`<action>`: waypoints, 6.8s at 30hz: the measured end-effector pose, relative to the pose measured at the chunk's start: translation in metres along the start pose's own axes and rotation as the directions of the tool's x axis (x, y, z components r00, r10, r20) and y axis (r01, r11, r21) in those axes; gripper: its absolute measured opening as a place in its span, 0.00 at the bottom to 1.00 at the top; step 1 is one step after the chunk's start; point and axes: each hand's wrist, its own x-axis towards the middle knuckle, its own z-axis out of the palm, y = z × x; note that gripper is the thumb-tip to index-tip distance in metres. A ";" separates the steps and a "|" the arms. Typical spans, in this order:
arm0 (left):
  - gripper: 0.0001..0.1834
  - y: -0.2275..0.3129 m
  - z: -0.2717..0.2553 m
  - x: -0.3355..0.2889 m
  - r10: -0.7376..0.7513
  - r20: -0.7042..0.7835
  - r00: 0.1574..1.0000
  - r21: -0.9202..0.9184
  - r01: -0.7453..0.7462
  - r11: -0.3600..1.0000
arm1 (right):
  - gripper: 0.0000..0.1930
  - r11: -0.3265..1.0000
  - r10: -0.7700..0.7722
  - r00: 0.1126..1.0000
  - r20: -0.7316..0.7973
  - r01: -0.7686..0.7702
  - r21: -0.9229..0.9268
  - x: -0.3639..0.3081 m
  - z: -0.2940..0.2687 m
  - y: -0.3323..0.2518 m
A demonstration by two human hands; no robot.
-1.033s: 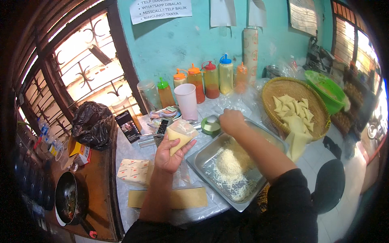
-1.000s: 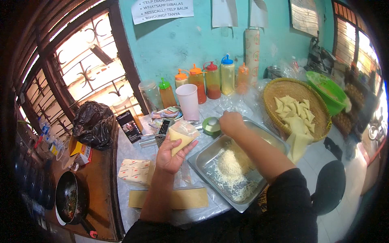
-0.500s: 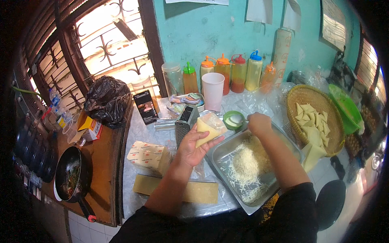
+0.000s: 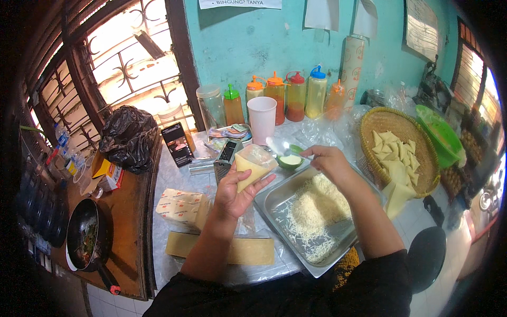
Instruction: The person folds thin dough sheets into cones, fills them with shredded cheese from a metal tray, and seals them into triangular spring rolls. Completed rolls are placed into a woven basket on the table.
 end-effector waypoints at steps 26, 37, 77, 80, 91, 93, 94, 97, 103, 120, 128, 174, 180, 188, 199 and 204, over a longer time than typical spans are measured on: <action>0.36 0.008 0.011 -0.005 -0.133 0.156 0.979 0.092 0.119 0.989 | 0.16 0.883 -0.258 0.938 -0.232 0.132 -0.449 -0.024 0.007 -0.017; 0.35 0.012 0.004 -0.007 -0.088 0.060 0.994 0.096 0.082 0.992 | 0.16 0.761 -0.254 0.943 -0.217 0.057 -0.646 -0.003 0.006 0.015; 0.34 -0.041 0.059 -0.030 -0.116 0.189 0.975 0.159 0.086 0.984 | 0.12 0.275 -0.943 0.301 -0.141 0.470 -0.839 -0.100 0.084 -0.021; 0.36 -0.042 0.053 -0.029 -0.094 0.259 0.961 0.008 0.095 0.995 | 0.13 0.225 -0.933 0.356 -0.049 0.470 -0.854 -0.111 0.093 -0.028; 0.29 -0.043 0.064 -0.034 -0.184 0.133 0.974 -0.070 0.194 0.978 | 0.32 0.172 -0.737 0.670 0.092 0.316 -0.933 -0.120 0.088 -0.035; 0.25 -0.046 0.063 -0.034 -0.178 0.139 0.974 -0.089 0.192 0.977 | 0.31 0.168 -0.719 0.690 0.082 0.288 -0.943 -0.119 0.093 -0.032; 0.22 -0.046 0.062 -0.033 -0.172 0.140 0.975 -0.096 0.187 0.978 | 0.32 0.166 -0.709 0.700 0.080 0.277 -0.946 -0.118 0.094 -0.029; 0.27 -0.049 0.061 -0.032 -0.190 0.085 0.978 -0.128 0.200 0.971 | 0.32 0.201 -0.712 0.699 0.064 0.289 -0.936 -0.115 0.098 -0.022; 0.26 -0.038 0.079 -0.041 -0.219 -0.107 0.970 -0.015 0.219 0.976 | 0.34 0.231 -0.688 0.724 0.054 0.288 -0.929 -0.111 0.097 -0.018; 0.21 -0.051 0.055 -0.029 -0.528 0.264 0.807 0.425 0.394 0.815 | 0.26 0.946 -0.293 0.927 -0.233 0.317 0.072 -0.135 0.034 -0.018; 0.22 -0.054 0.061 -0.032 -0.446 0.080 0.892 0.563 0.329 0.758 | 0.41 0.891 -0.329 0.913 -0.243 0.385 0.240 -0.134 0.039 -0.019; 0.23 -0.105 0.070 -0.049 -0.319 0.007 0.948 0.780 0.195 0.595 | 0.39 0.839 -0.217 0.941 -0.258 0.315 0.443 -0.177 0.042 0.063; 0.35 -0.108 0.074 -0.063 -0.184 0.114 0.976 0.983 -0.084 0.164 | 0.42 0.905 -0.034 0.988 0.150 -0.033 0.424 -0.153 0.027 0.085; 0.36 -0.093 0.089 -0.068 -0.092 0.222 0.971 0.975 -0.221 0.016 | 0.34 0.740 0.040 0.984 -0.173 0.087 0.667 -0.112 -0.107 0.063; 0.26 -0.102 0.083 -0.076 -0.229 0.516 0.825 0.845 -0.534 -0.020 | 0.35 0.945 0.093 0.608 -0.789 0.196 0.263 -0.165 -0.125 0.221; 0.19 -0.148 0.070 -0.059 -0.343 0.533 0.774 0.777 -0.608 -0.164 | 0.18 0.777 0.413 0.539 -0.734 0.212 0.592 -0.207 -0.100 0.249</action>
